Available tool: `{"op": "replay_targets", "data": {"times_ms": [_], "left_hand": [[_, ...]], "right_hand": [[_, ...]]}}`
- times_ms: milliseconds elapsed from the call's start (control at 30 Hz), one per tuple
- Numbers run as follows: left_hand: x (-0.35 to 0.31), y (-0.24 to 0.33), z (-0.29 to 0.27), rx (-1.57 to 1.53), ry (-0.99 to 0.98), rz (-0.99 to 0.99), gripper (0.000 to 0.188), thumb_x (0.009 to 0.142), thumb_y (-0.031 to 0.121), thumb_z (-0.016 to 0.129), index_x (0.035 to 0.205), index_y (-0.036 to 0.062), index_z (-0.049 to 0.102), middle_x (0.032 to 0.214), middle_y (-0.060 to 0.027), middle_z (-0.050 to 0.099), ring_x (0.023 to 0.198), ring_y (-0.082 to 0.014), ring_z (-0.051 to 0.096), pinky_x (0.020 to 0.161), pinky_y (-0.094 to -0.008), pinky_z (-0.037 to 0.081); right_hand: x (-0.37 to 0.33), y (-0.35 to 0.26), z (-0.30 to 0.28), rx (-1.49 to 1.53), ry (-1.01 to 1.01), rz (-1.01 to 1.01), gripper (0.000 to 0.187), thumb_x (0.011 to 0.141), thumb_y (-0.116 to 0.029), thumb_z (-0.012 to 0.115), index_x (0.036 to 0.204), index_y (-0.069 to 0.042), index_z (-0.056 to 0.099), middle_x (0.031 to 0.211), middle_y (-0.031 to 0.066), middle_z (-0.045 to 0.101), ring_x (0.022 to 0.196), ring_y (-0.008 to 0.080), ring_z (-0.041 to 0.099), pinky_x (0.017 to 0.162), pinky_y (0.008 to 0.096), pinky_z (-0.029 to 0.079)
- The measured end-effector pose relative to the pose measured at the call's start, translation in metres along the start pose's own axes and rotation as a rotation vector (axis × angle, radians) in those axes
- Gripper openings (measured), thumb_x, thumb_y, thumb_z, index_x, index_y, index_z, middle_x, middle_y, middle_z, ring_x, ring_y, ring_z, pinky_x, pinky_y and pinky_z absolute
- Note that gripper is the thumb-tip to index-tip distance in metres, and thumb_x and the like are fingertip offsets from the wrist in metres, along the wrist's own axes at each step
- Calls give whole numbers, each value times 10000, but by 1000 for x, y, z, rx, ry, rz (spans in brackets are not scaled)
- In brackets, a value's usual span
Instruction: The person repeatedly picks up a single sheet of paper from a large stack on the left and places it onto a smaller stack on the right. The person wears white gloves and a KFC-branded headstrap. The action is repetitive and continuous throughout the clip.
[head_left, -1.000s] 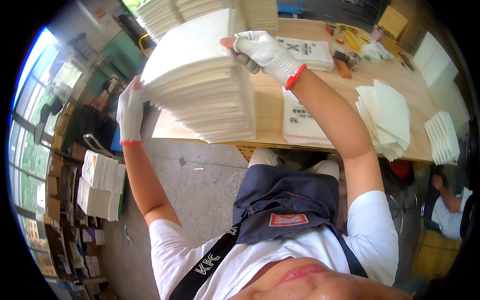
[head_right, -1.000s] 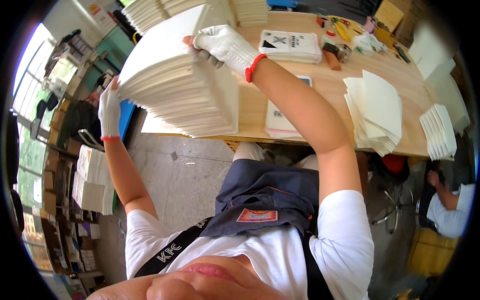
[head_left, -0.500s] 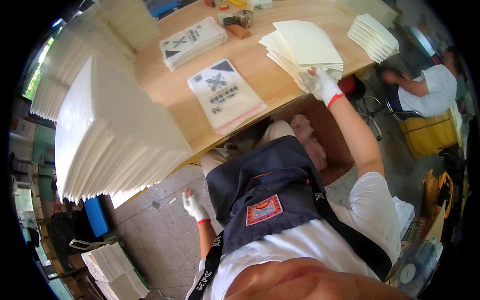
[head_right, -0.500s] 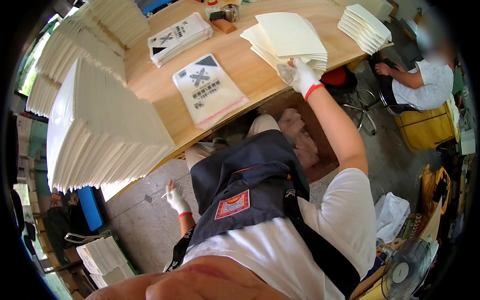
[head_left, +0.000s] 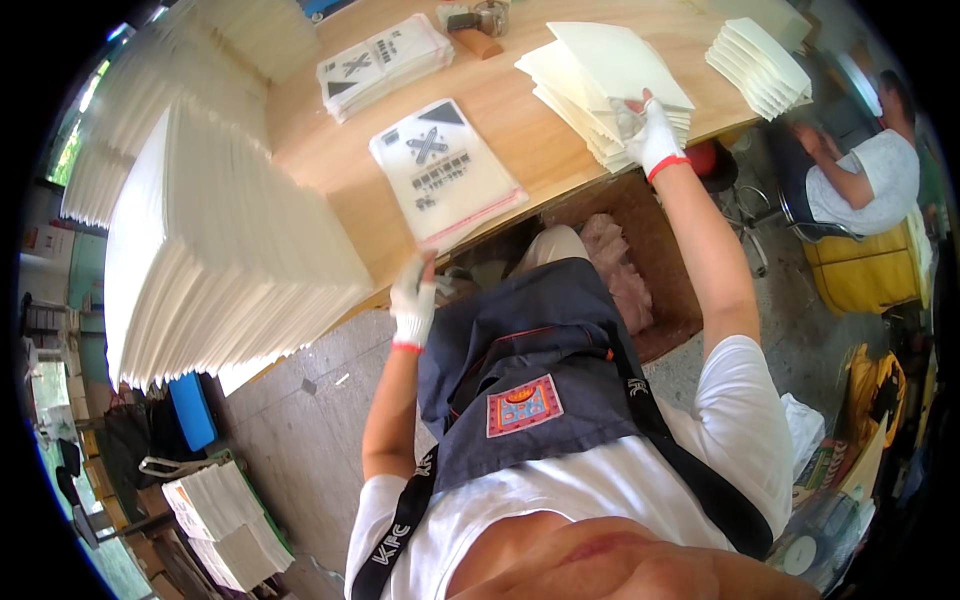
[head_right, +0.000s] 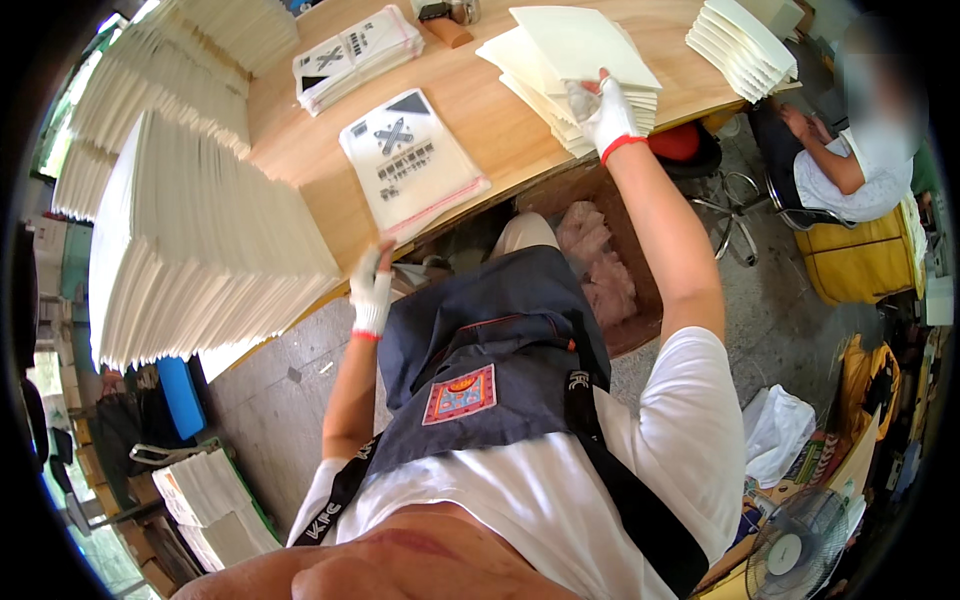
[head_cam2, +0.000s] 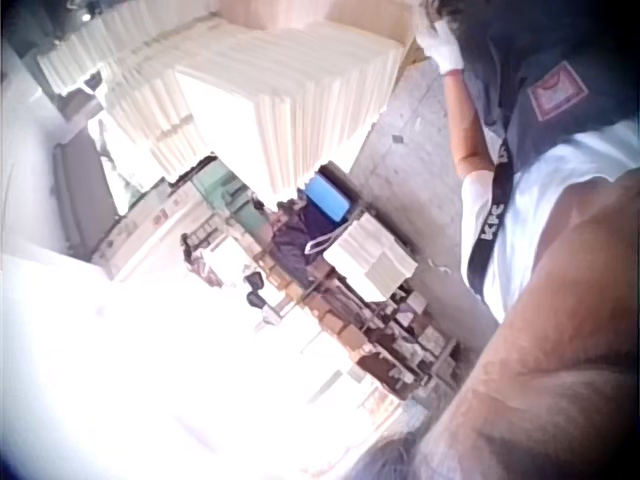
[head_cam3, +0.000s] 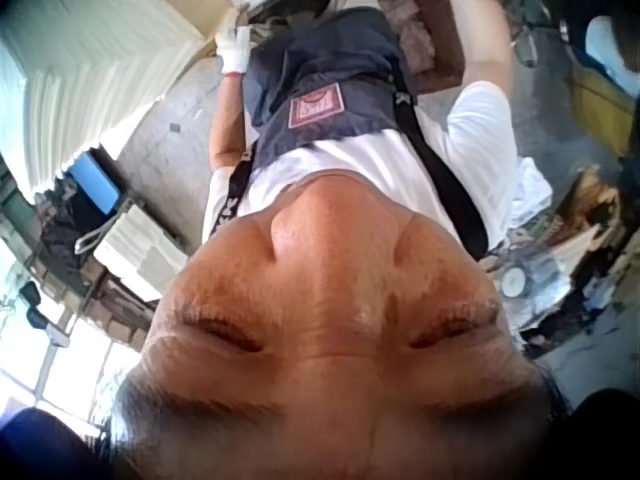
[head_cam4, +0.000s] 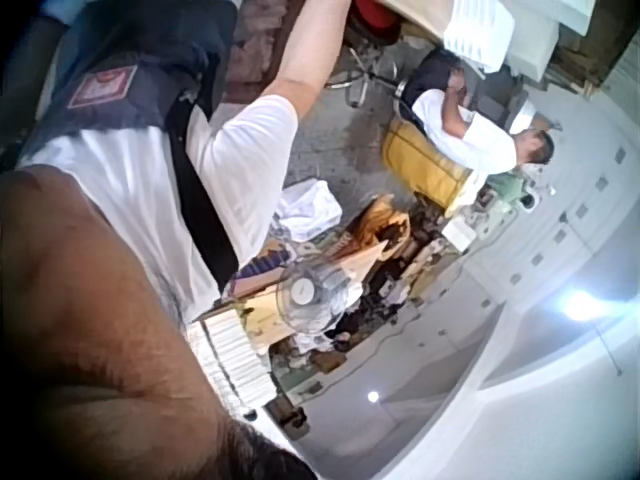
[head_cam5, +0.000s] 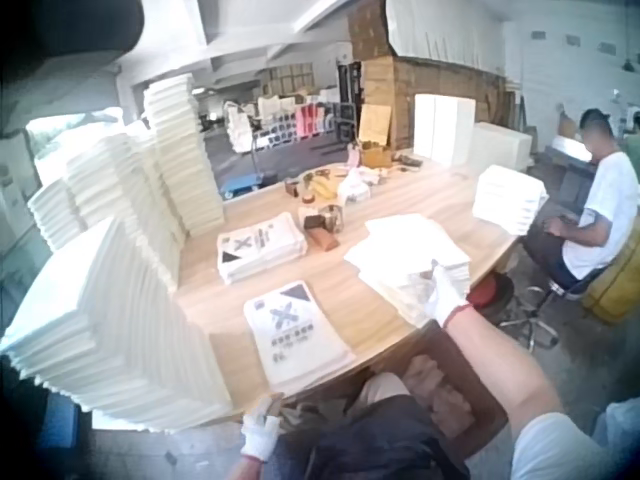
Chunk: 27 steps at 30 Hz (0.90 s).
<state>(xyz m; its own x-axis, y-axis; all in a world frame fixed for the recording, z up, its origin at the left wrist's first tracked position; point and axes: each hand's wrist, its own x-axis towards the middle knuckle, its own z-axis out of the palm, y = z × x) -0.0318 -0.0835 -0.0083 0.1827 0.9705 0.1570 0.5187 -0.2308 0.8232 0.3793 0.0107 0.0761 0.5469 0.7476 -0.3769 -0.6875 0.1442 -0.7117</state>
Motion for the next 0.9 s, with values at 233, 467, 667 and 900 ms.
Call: {"op": "replay_targets", "data": {"times_ms": [233,467,667,900], "left_hand": [[103,-1,23,679,-182,252,186,768,169,546,946,120,572,992,-87,590,958,-263,545,769,-397,460],[117,-8,14,897,-341,104,259,753,131,545,1012,141,542,1056,-79,544,947,-276,543,765,-400,467],[116,-36,14,579,-172,115,217,735,90,518,943,134,563,973,-73,567,934,-277,538,750,-377,460],[102,-17,12,598,1,228,262,724,60,518,962,140,591,927,-61,585,904,-264,552,753,-368,462]], "right_hand": [[95,-28,-31,67,-219,79,135,895,-106,407,975,-31,486,899,135,604,616,188,559,499,254,500],[-52,-33,-32,-466,-301,24,236,885,-108,441,1113,-48,437,772,129,601,447,113,480,347,200,351],[-140,45,-99,-292,-504,601,426,764,1,489,1185,34,432,999,127,596,658,142,629,453,213,511],[-170,110,-140,-69,-259,656,218,872,-58,460,1087,-73,484,816,40,550,480,63,453,327,154,362]]}}
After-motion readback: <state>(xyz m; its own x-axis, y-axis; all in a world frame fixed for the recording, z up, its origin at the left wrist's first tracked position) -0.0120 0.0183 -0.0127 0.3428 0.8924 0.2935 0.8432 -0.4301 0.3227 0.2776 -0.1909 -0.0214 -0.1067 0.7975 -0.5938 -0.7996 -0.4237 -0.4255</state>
